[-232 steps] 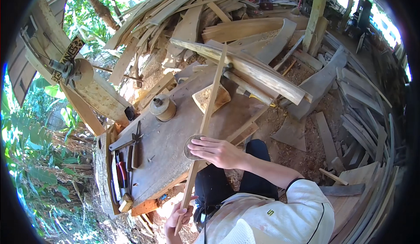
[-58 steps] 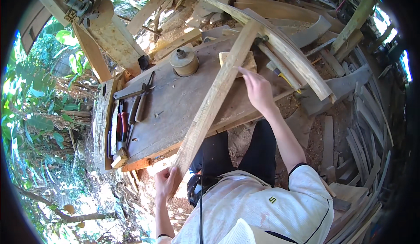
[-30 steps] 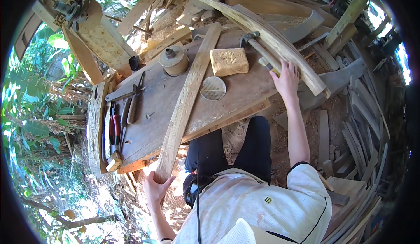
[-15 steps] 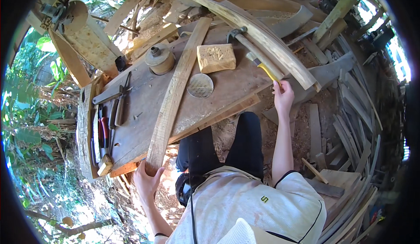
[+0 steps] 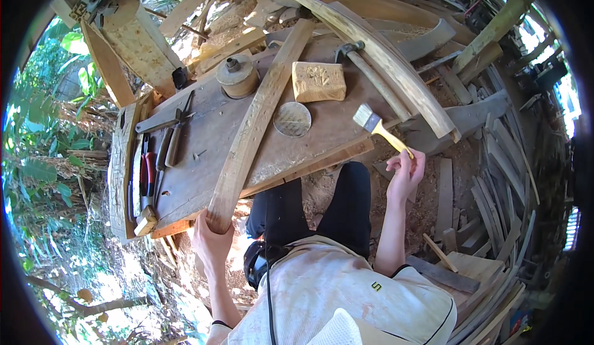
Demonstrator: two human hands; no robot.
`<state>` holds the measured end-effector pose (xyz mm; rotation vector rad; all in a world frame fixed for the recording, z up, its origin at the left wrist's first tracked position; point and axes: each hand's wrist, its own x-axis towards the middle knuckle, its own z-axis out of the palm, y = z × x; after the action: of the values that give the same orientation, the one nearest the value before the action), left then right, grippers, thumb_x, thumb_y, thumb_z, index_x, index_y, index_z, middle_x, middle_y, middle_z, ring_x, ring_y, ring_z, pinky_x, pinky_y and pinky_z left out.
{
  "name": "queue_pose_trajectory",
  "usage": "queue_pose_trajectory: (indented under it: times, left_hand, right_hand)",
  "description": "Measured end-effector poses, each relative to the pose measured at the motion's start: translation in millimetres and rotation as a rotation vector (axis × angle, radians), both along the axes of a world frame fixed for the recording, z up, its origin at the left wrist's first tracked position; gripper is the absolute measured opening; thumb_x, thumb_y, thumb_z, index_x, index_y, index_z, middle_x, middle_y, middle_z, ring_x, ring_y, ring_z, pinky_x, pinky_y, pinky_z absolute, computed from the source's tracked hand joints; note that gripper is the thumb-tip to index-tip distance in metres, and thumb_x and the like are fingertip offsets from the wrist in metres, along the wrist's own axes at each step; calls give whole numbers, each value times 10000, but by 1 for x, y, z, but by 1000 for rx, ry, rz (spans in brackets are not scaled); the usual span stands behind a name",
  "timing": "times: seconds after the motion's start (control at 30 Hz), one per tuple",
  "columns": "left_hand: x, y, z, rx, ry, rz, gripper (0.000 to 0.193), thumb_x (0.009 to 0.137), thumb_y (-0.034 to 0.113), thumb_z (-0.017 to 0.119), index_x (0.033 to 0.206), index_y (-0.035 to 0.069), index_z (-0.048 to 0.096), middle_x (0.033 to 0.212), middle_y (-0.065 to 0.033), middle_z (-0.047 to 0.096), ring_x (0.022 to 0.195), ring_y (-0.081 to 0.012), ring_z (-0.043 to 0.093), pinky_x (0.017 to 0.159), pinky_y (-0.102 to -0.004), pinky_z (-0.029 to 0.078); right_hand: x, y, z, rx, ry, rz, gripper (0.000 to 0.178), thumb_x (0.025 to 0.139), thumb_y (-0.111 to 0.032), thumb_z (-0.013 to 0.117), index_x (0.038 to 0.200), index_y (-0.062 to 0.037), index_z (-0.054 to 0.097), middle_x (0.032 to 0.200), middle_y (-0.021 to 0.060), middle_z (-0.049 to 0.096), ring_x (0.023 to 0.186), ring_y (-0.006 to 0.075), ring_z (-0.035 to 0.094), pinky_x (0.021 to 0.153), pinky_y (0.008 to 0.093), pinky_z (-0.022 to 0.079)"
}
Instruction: The person smooths a long wooden plank using a sanding block, then brushes the surface with a yellow-handled brush. Finally, they use a hammer and a chisel to work on the wood.
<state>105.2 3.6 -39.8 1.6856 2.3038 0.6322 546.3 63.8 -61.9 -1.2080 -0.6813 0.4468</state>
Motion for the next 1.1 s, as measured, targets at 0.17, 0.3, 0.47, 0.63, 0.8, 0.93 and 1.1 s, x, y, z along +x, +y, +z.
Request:
queue_pose_trajectory:
  times: [0.17, 0.3, 0.47, 0.63, 0.8, 0.93, 1.1]
  left_hand:
    - [-10, -12, 5, 121, 46, -66, 622, 676, 187, 882, 1230, 21, 653, 1060, -184, 716, 942, -371, 703, 825, -450, 566]
    - [-10, -18, 6, 65, -17, -36, 629, 664, 167, 882, 1227, -1, 658, 1061, -191, 718, 949, -373, 705, 836, -438, 567]
    - [-26, -25, -7, 263, -37, -27, 659, 662, 144, 886, 1241, -70, 653, 1063, -221, 721, 952, -364, 706, 865, -451, 559]
    - [-14, -19, 5, 272, -93, -103, 622, 672, 134, 883, 1222, -65, 671, 1040, -196, 725, 901, -328, 707, 815, -402, 555]
    - [13, -3, 4, 183, -102, -215, 655, 611, 131, 884, 1214, -34, 686, 1053, -187, 726, 914, -349, 718, 825, -413, 573]
    - [21, 7, -5, 169, -94, -319, 657, 606, 150, 887, 1207, -28, 690, 1057, -178, 719, 941, -354, 713, 837, -420, 577]
    - [19, 12, -15, 187, -53, -377, 689, 605, 182, 904, 1239, 20, 688, 1052, -151, 713, 915, -345, 713, 798, -418, 589]
  right_hand:
    - [-7, 1, 15, 141, 107, 77, 148, 1074, -147, 520, 1171, -36, 516, 794, 56, 583, 590, 143, 582, 511, 282, 474]
    - [-21, 10, 24, 219, 118, 168, 153, 1097, -155, 476, 1177, -26, 497, 816, 61, 593, 588, 152, 605, 491, 295, 510]
    - [-41, 19, 27, 259, 173, 262, 172, 1099, -166, 492, 1191, -22, 496, 862, 66, 600, 615, 158, 614, 525, 306, 543]
    - [-56, 19, 36, 281, 225, 339, 185, 1107, -185, 487, 1190, -20, 497, 863, 79, 608, 657, 155, 619, 575, 319, 563]
    - [-79, 23, 50, 294, -44, 284, 183, 1112, -169, 488, 1208, -13, 488, 903, 95, 612, 691, 134, 620, 634, 292, 556]
    - [-91, 26, 36, 242, -277, 361, 166, 1044, -16, 551, 1203, 12, 511, 1012, 94, 589, 782, 149, 632, 703, 293, 551]
    - [-102, 42, 47, 330, -724, 355, 220, 975, -39, 648, 1158, 1, 532, 887, 141, 648, 710, 235, 670, 656, 317, 548]
